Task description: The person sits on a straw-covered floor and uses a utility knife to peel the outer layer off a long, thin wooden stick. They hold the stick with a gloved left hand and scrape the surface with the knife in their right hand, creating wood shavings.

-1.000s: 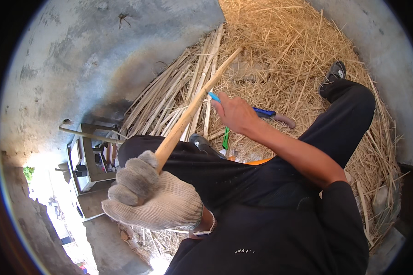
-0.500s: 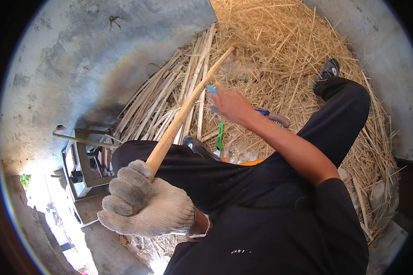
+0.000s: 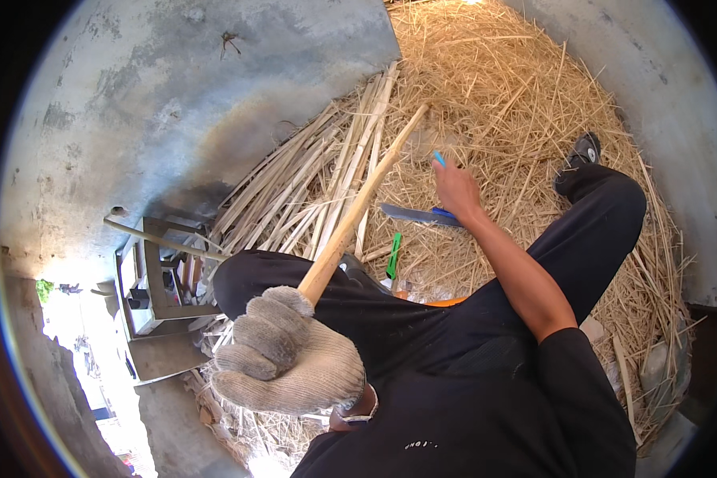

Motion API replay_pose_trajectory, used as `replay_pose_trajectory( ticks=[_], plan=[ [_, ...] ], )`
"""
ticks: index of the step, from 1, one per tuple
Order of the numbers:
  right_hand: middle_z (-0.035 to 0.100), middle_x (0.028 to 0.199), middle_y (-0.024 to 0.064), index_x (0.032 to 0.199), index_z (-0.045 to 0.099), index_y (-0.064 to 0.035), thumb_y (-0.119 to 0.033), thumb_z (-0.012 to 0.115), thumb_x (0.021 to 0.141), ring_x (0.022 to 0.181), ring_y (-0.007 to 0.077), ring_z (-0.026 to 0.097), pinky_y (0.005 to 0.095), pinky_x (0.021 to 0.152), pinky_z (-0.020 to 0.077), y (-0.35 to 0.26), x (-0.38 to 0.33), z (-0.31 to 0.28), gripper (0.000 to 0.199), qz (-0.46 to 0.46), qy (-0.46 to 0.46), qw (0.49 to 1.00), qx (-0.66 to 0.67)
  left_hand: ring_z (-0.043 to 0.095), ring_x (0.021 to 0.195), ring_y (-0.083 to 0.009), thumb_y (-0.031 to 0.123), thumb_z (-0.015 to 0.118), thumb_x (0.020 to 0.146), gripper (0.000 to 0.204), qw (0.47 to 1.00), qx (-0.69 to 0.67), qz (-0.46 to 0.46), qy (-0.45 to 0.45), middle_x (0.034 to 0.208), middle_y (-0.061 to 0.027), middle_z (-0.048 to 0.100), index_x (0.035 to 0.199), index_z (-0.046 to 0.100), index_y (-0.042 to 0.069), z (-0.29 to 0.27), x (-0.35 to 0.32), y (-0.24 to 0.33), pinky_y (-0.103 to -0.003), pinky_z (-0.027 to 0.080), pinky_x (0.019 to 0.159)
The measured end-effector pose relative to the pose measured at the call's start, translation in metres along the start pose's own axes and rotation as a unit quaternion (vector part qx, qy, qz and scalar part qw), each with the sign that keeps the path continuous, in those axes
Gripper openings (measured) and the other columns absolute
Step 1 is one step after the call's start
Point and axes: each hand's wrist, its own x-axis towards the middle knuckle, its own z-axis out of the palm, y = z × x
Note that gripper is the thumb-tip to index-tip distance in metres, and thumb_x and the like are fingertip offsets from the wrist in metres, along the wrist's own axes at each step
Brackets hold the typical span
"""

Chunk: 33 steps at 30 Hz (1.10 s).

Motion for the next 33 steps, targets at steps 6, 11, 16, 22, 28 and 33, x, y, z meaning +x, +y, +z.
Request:
replay_pose_trajectory(
  ticks=[6, 11, 16, 22, 28, 33],
  plan=[
    [0.058, 0.063, 0.0247, 0.1, 0.054, -0.0016, -0.037, 0.047, 0.101, 0.064, 0.0456, 0.059, 0.0541, 0.06, 0.0446, -0.077, -0.044, -0.036, 0.036, -0.238, -0.064, 0.954, 0.172, 0.014, 0.047, -0.0121, 0.034, 0.035, 0.101, 0.048, 0.987, -0.037, -0.022, -0.153, 0.049, 0.0036, 0.017, 0.057, 0.022, 0.02, -0.026, 0.02, -0.005, -0.03, 0.029, 0.05],
    [0.057, 0.06, 0.0231, 0.095, 0.052, -0.0022, -0.034, 0.051, 0.1, 0.061, 0.0446, 0.059, 0.053, 0.058, 0.0445, -0.122, -0.094, -0.081, 0.032, -0.247, -0.177, 0.941, 0.148, 0.015, 0.044, -0.0123, 0.035, 0.039, 0.097, 0.046, 0.984, -0.049, -0.049, -0.164, 0.046, 0.004, 0.018, 0.056, 0.025, 0.021, -0.035, 0.023, -0.003, -0.03, 0.024, 0.049],
    [0.057, 0.057, 0.0186, 0.092, 0.051, -0.0031, -0.031, 0.054, 0.099, 0.054, 0.0413, 0.059, 0.0511, 0.052, 0.046, -0.136, -0.14, -0.101, 0.029, -0.322, -0.14, 0.923, 0.158, 0.019, 0.044, -0.0115, 0.034, 0.039, 0.097, 0.044, 0.97, -0.029, -0.06, -0.234, 0.047, 0.0046, 0.02, 0.056, 0.029, 0.021, -0.048, 0.022, 0.002, -0.03, 0.026, 0.05],
    [0.056, 0.052, 0.0157, 0.09, 0.05, -0.0039, -0.029, 0.056, 0.098, 0.048, 0.0387, 0.06, 0.0505, 0.047, 0.0461, -0.136, -0.137, -0.085, 0.028, -0.35, -0.08, 0.924, 0.13, 0.021, 0.033, -0.0126, 0.035, 0.042, 0.097, 0.044, 0.97, -0.056, -0.037, -0.232, 0.041, 0.0016, 0.032, 0.057, 0.035, 0.017, -0.039, 0.027, 0.0, -0.033, 0.034, 0.038],
    [0.055, 0.052, 0.0176, 0.091, 0.05, -0.0031, -0.029, 0.057, 0.098, 0.049, 0.0396, 0.059, 0.0498, 0.045, 0.0452, -0.11, -0.11, -0.061, 0.028, -0.254, -0.029, 0.964, 0.077, 0.018, 0.042, -0.0125, 0.031, 0.039, 0.096, 0.039, 0.944, -0.11, -0.054, -0.306, 0.046, 0.0034, 0.023, 0.059, 0.034, 0.019, -0.039, 0.023, 0.0, -0.032, 0.025, 0.049],
    [0.057, 0.055, 0.0197, 0.093, 0.052, -0.0015, -0.032, 0.055, 0.099, 0.053, 0.043, 0.06, 0.0514, 0.049, 0.0477, -0.132, -0.142, -0.106, 0.031, -0.332, -0.079, 0.927, 0.154, 0.019, 0.037, -0.0139, 0.029, 0.038, 0.097, 0.04, 0.949, -0.062, 0.001, -0.31, 0.044, 0.0021, 0.029, 0.059, 0.034, 0.018, -0.034, 0.006, 0.0, -0.033, 0.028, 0.042]
  ],
)
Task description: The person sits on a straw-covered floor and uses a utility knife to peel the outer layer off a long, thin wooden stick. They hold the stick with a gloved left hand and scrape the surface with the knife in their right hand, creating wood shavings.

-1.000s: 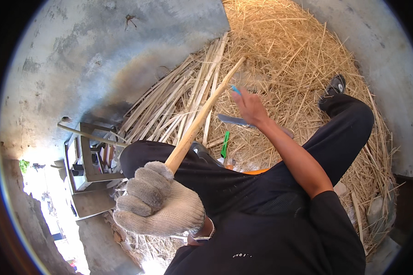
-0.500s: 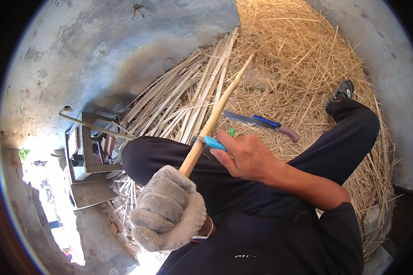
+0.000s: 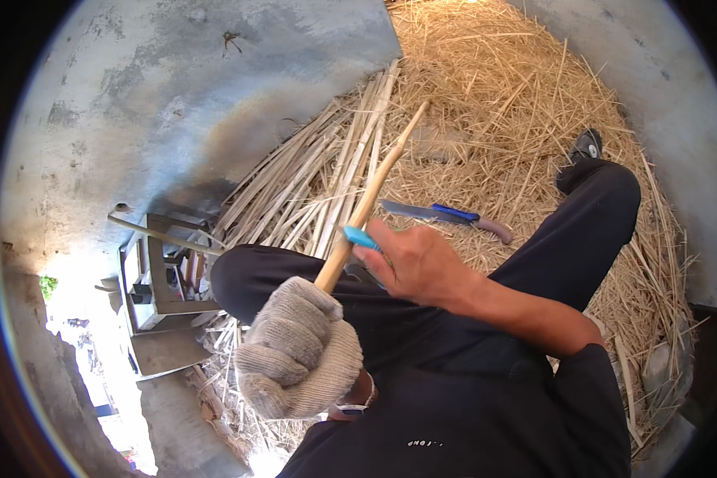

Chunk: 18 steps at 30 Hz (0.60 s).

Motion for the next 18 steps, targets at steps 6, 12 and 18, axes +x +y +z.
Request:
replay_pose_trajectory(
  ticks=[6, 12, 18],
  plan=[
    [0.055, 0.053, 0.0187, 0.093, 0.053, -0.0015, -0.029, 0.053, 0.099, 0.051, 0.0416, 0.06, 0.0497, 0.048, 0.0468, 0.04, 0.006, -0.001, 0.028, 0.033, 0.017, 0.999, -0.028, 0.038, 0.038, -0.0164, 0.017, 0.06, 0.087, 0.029, 0.995, 0.009, -0.004, -0.099, 0.049, -0.0013, 0.042, 0.064, 0.043, 0.013, -0.008, 0.009, 0.004, -0.038, 0.047, 0.045],
    [0.049, 0.052, 0.0193, 0.093, 0.052, -0.002, -0.026, 0.053, 0.1, 0.051, 0.0416, 0.057, 0.0505, 0.048, 0.0427, 0.067, 0.014, -0.007, 0.024, 0.13, 0.03, 0.989, -0.064, 0.04, 0.037, -0.0164, 0.026, 0.059, 0.089, 0.033, 0.998, 0.0, -0.023, -0.063, 0.047, -0.0011, 0.042, 0.062, 0.044, 0.014, -0.007, 0.002, 0.002, -0.04, 0.048, 0.044],
    [0.052, 0.056, 0.0195, 0.09, 0.05, -0.0024, -0.025, 0.053, 0.1, 0.053, 0.0415, 0.056, 0.0478, 0.049, 0.043, 0.057, 0.01, 0.008, 0.025, 0.03, 0.039, 0.999, 0.011, 0.033, 0.035, -0.0148, 0.036, 0.046, 0.097, 0.04, 0.998, -0.028, -0.023, -0.044, 0.046, 0.0005, 0.041, 0.062, 0.044, 0.016, -0.017, 0.005, -0.003, -0.037, 0.042, 0.041]
  ],
)
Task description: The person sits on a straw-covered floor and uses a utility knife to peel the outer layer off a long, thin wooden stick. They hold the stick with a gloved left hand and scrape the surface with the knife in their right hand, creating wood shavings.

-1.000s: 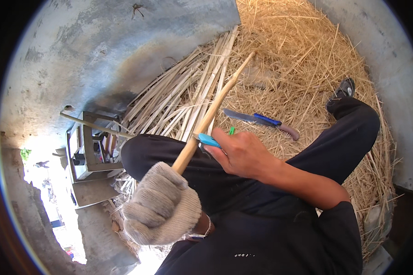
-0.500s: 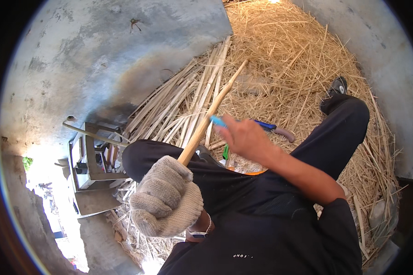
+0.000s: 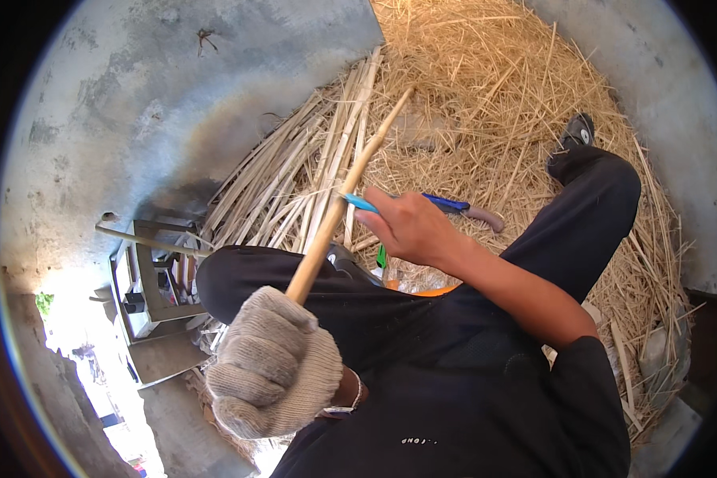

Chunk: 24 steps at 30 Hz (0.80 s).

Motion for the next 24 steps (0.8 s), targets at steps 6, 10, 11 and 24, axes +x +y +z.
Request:
replay_pose_trajectory(
  ticks=[6, 10, 11, 24],
  plan=[
    [0.054, 0.056, 0.0203, 0.089, 0.051, -0.0013, -0.025, 0.055, 0.099, 0.053, 0.0417, 0.058, 0.0479, 0.049, 0.0443, -0.015, -0.003, 0.011, 0.026, -0.018, 0.001, 1.0, -0.021, 0.026, 0.036, -0.0128, 0.037, 0.042, 0.099, 0.043, 0.997, 0.015, -0.005, 0.081, 0.045, 0.0023, 0.035, 0.061, 0.039, 0.017, 0.006, 0.011, 0.002, -0.035, 0.039, 0.042],
    [0.053, 0.054, 0.0201, 0.09, 0.051, -0.0017, -0.025, 0.057, 0.098, 0.05, 0.0409, 0.057, 0.0475, 0.048, 0.0447, 0.026, 0.016, 0.009, 0.026, 0.049, 0.03, 0.993, -0.099, 0.023, 0.037, -0.0123, 0.036, 0.042, 0.098, 0.042, 0.996, 0.002, -0.003, 0.094, 0.045, 0.0028, 0.032, 0.06, 0.037, 0.018, 0.014, 0.008, -0.003, -0.034, 0.035, 0.043],
    [0.052, 0.054, 0.0202, 0.09, 0.051, -0.0018, -0.025, 0.057, 0.098, 0.05, 0.0407, 0.057, 0.0475, 0.048, 0.0448, 0.002, 0.009, 0.008, 0.025, 0.034, 0.016, 0.997, -0.067, 0.022, 0.037, -0.0122, 0.035, 0.042, 0.098, 0.042, 0.995, 0.002, -0.002, 0.096, 0.045, 0.003, 0.031, 0.06, 0.036, 0.018, 0.015, 0.007, 0.001, -0.033, 0.034, 0.044],
    [0.058, 0.059, 0.0223, 0.096, 0.052, -0.0011, -0.031, 0.049, 0.101, 0.057, 0.0441, 0.06, 0.0523, 0.053, 0.0459, 0.048, 0.037, 0.039, 0.03, 0.067, 0.009, 0.988, -0.139, 0.025, 0.055, -0.0132, 0.028, 0.043, 0.094, 0.037, 0.971, -0.04, -0.055, 0.229, 0.057, 0.0022, 0.023, 0.06, 0.03, 0.02, 0.003, 0.03, 0.001, -0.03, 0.029, 0.056]
  ],
)
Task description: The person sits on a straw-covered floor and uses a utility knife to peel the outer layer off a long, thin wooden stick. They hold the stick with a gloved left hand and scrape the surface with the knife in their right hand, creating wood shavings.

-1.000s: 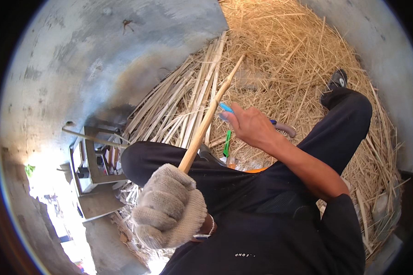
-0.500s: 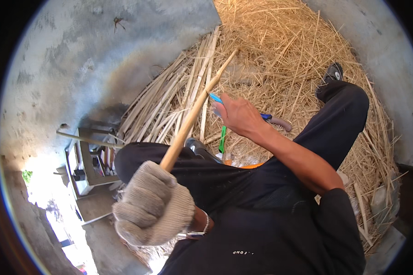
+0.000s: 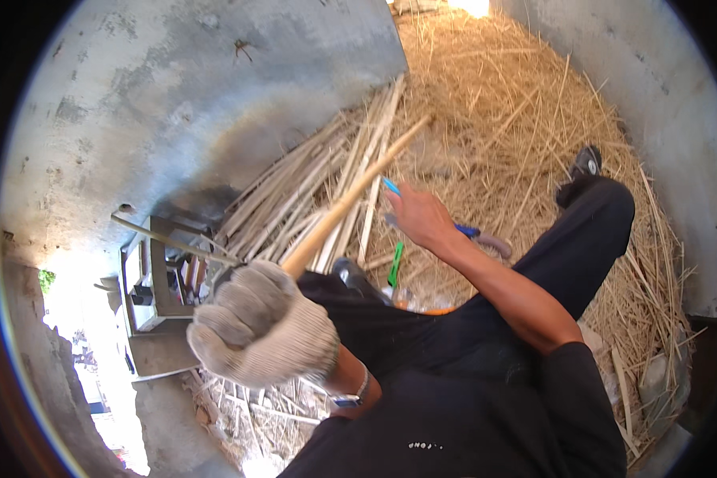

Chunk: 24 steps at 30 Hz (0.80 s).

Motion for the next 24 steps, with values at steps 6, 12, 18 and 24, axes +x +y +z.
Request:
replay_pose_trajectory(
  ticks=[6, 12, 18, 24],
  plan=[
    [0.053, 0.057, 0.0206, 0.095, 0.05, -0.0017, -0.029, 0.046, 0.102, 0.056, 0.0437, 0.058, 0.0515, 0.053, 0.0445, -0.064, -0.028, -0.062, 0.029, -0.043, -0.054, 0.98, 0.189, 0.013, 0.047, -0.0122, 0.027, 0.042, 0.096, 0.043, 0.994, -0.043, 0.05, 0.084, 0.05, 0.0038, 0.017, 0.056, 0.026, 0.02, 0.034, -0.006, -0.006, -0.03, 0.021, 0.048],
    [0.055, 0.054, 0.0205, 0.09, 0.05, -0.003, -0.033, 0.046, 0.102, 0.053, 0.0431, 0.059, 0.0512, 0.049, 0.0445, -0.053, -0.024, -0.05, 0.032, 0.003, -0.026, 0.996, 0.088, 0.013, 0.047, -0.0121, 0.03, 0.043, 0.096, 0.044, 0.998, -0.028, 0.038, -0.029, 0.049, 0.0046, 0.018, 0.056, 0.028, 0.022, 0.022, -0.01, -0.008, -0.03, 0.02, 0.048],
    [0.055, 0.052, 0.0178, 0.089, 0.051, -0.0049, -0.032, 0.047, 0.102, 0.048, 0.0413, 0.057, 0.0518, 0.045, 0.0429, -0.065, -0.035, -0.055, 0.031, -0.095, -0.022, 0.986, 0.136, 0.02, 0.045, -0.0108, 0.037, 0.041, 0.099, 0.042, 0.992, -0.015, 0.04, -0.12, 0.05, 0.0042, 0.029, 0.061, 0.034, 0.019, 0.008, -0.009, -0.008, -0.029, 0.026, 0.049],
    [0.055, 0.051, 0.0164, 0.091, 0.052, -0.0049, -0.032, 0.048, 0.101, 0.046, 0.0399, 0.057, 0.0519, 0.044, 0.0431, -0.073, -0.026, -0.032, 0.029, -0.074, -0.024, 0.994, 0.073, 0.015, 0.045, -0.0095, 0.034, 0.042, 0.098, 0.043, 0.997, -0.034, 0.053, 0.045, 0.047, 0.0058, 0.022, 0.059, 0.031, 0.021, -0.003, 0.001, -0.005, -0.028, 0.024, 0.05]
  ],
)
